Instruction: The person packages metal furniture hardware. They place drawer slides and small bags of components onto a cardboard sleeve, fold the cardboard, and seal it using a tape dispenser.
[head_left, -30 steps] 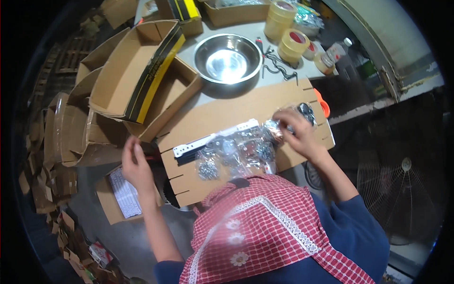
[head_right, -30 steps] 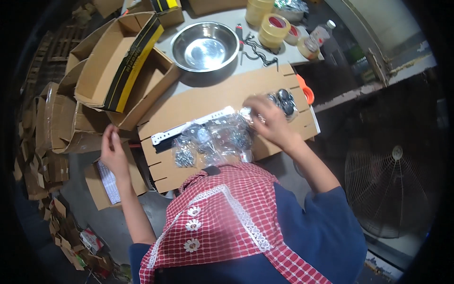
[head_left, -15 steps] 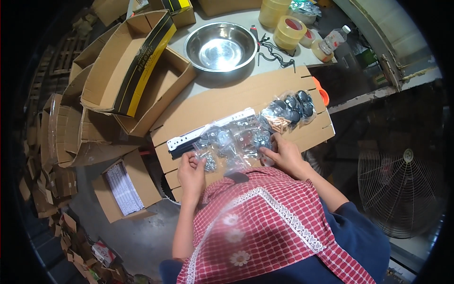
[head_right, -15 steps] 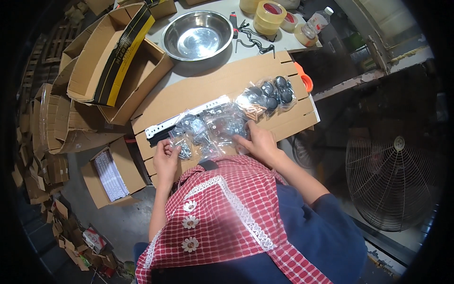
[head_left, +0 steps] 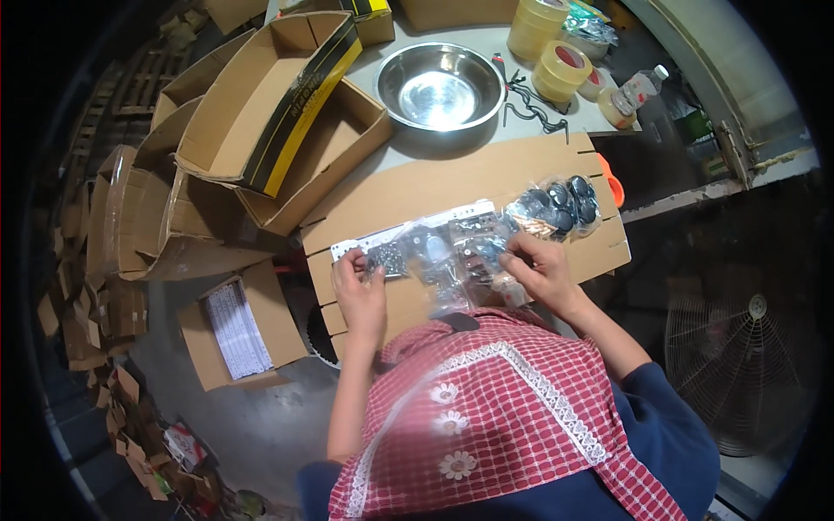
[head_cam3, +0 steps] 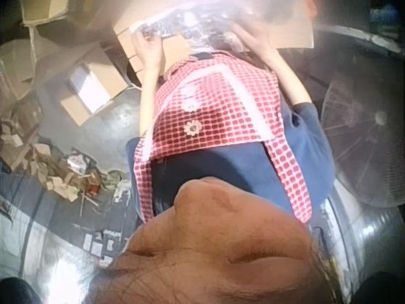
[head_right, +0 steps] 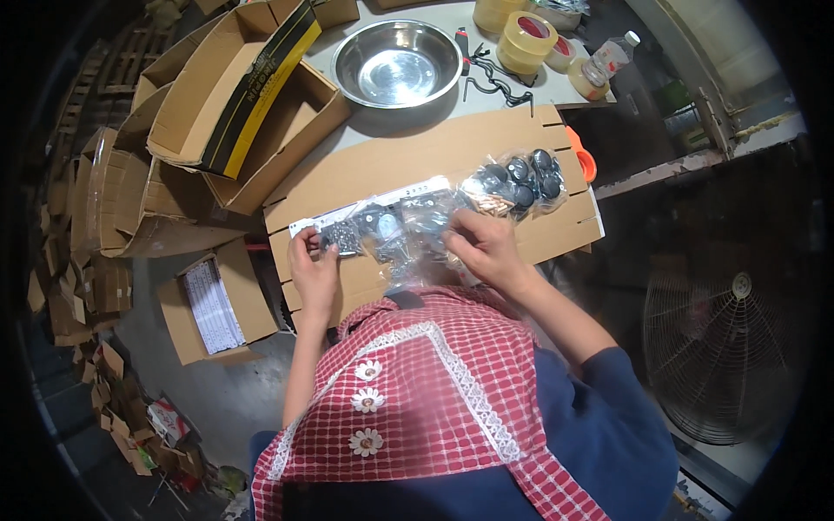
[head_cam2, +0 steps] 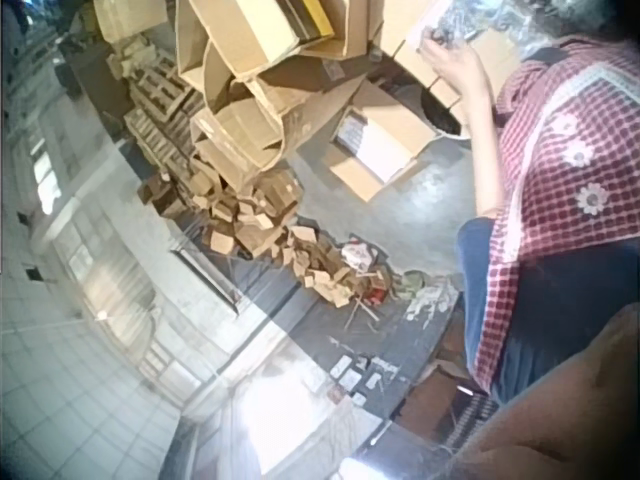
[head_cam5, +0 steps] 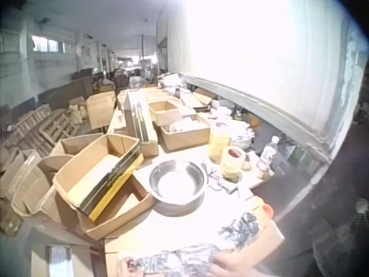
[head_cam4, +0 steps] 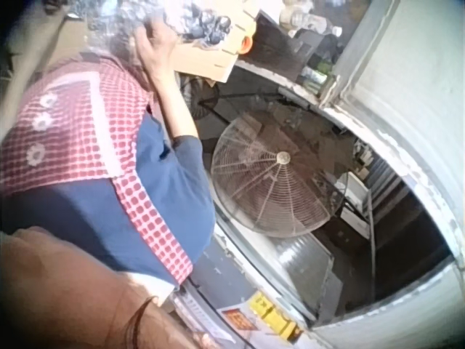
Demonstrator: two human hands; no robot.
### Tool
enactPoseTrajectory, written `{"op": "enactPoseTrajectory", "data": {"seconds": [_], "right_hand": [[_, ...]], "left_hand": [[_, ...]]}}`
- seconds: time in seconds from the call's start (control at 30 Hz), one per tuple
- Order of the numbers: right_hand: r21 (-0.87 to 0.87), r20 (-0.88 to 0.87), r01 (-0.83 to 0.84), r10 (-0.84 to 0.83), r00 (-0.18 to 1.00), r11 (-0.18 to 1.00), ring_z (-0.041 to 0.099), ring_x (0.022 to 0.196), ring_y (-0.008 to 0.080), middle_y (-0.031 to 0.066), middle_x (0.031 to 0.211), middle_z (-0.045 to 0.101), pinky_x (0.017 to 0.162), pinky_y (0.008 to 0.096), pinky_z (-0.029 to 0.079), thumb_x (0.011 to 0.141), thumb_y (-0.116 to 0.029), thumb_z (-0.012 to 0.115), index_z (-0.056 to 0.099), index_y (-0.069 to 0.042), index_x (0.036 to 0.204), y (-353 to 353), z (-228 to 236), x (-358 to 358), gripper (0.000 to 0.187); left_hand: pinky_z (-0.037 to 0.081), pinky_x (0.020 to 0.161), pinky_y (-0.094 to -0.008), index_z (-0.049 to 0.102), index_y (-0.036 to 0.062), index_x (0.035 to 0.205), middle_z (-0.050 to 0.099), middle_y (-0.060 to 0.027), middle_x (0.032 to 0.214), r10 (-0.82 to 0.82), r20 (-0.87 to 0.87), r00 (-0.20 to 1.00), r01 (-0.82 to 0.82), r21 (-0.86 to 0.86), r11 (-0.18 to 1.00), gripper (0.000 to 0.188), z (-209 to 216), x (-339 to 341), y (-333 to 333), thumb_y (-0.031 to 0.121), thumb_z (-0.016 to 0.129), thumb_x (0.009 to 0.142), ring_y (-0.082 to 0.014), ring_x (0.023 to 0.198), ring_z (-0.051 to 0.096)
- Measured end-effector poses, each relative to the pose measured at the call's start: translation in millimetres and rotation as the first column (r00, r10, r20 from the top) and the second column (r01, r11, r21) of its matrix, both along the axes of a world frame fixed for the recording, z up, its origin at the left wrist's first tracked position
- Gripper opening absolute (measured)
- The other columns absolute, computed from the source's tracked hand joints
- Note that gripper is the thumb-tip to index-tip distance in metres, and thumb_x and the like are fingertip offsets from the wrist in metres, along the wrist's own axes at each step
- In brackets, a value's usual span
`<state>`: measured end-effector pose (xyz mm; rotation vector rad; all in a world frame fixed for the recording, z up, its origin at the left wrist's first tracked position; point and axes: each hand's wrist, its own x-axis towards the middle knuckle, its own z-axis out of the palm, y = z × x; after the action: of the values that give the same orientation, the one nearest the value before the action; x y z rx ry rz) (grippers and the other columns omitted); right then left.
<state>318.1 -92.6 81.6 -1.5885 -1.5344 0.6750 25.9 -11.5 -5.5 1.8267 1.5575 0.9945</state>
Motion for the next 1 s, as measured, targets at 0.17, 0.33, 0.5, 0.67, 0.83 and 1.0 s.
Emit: {"op": "enactPoseTrajectory", "data": {"seconds": [0.17,0.33,0.5,0.67,0.83,1.0], "right_hand": [[0.174,0.059,-0.221,0.214,0.975,0.960,0.062,0.056,0.0244,0.0125,0.067,0.063,0.053,0.0346,0.048,0.087,-0.016,0.068,0.065,-0.004,0.084,56.2,6.1,-49.5,0.012],[0.136,0.319,-0.417,0.359,0.877,0.899,0.064,0.060,0.0349,0.0145,0.068,0.065,0.056,0.0430,0.051,0.089,-0.024,0.067,0.063,-0.006,0.087,91.8,-21.6,-98.8,0.018],[-0.136,0.342,-0.371,0.395,0.853,0.919,0.065,0.069,0.0402,0.0167,0.074,0.067,0.061,0.0467,0.052,0.090,-0.034,0.068,0.062,-0.007,0.096,106.0,-53.1,-113.8,0.028],[-0.138,0.192,-0.320,0.342,0.920,0.937,0.069,0.074,0.0347,0.0156,0.080,0.069,0.065,0.0435,0.053,0.092,-0.035,0.069,0.064,-0.006,0.102,81.0,-5.3,-58.1,0.031],[-0.429,0.476,-0.111,0.329,0.816,0.896,0.068,0.068,0.0387,0.0189,0.073,0.067,0.062,0.0458,0.053,0.090,-0.039,0.072,0.058,-0.001,0.103,4.2,-4.0,30.0,0.043],[-0.574,0.485,-0.025,0.364,0.795,0.819,0.068,0.071,0.0424,0.0221,0.077,0.069,0.064,0.0499,0.055,0.092,-0.048,0.065,0.041,0.004,0.131,-43.8,-40.5,22.5,0.069]], "left_hand": [[0.046,0.090,-0.0402,0.054,-0.0018,0.122,0.056,-0.0136,0.106,0.081,-0.007,0.997,-0.081,-0.018,0.997,0.053,-2.5,1.0,-4.5,0.011,0.081,0.078,-0.0286,0.096,0.053],[0.046,0.088,-0.0403,0.054,-0.0012,0.124,0.057,-0.0128,0.103,0.113,-0.029,0.993,-0.113,0.010,0.994,0.054,-13.5,-1.7,-4.2,0.010,0.081,0.078,-0.0279,0.093,0.053],[0.049,0.083,-0.0382,0.055,0.0014,0.128,0.057,-0.0123,0.108,0.082,-0.015,0.997,-0.082,0.012,0.997,0.057,-14.6,-2.6,-9.1,0.007,0.079,0.077,-0.0262,0.094,0.055],[0.050,0.075,-0.0317,0.054,0.0032,0.131,0.055,-0.0113,0.120,0.139,0.082,0.987,-0.143,0.037,0.989,0.053,-4.6,-9.3,-24.7,0.001,0.075,0.082,-0.0212,0.096,0.055],[0.051,0.078,-0.0392,0.064,0.0049,0.118,0.061,-0.0122,0.107,-0.159,-0.186,0.970,0.201,0.232,0.952,0.036,0.4,-13.8,-44.5,0.006,0.075,0.083,-0.0302,0.095,0.060],[0.054,0.076,-0.0399,0.067,0.0067,0.118,0.061,-0.0092,0.103,-0.515,-0.361,0.777,0.602,0.191,0.775,0.041,6.9,14.9,-40.3,0.023,0.079,0.082,-0.0286,0.094,0.062]]}}
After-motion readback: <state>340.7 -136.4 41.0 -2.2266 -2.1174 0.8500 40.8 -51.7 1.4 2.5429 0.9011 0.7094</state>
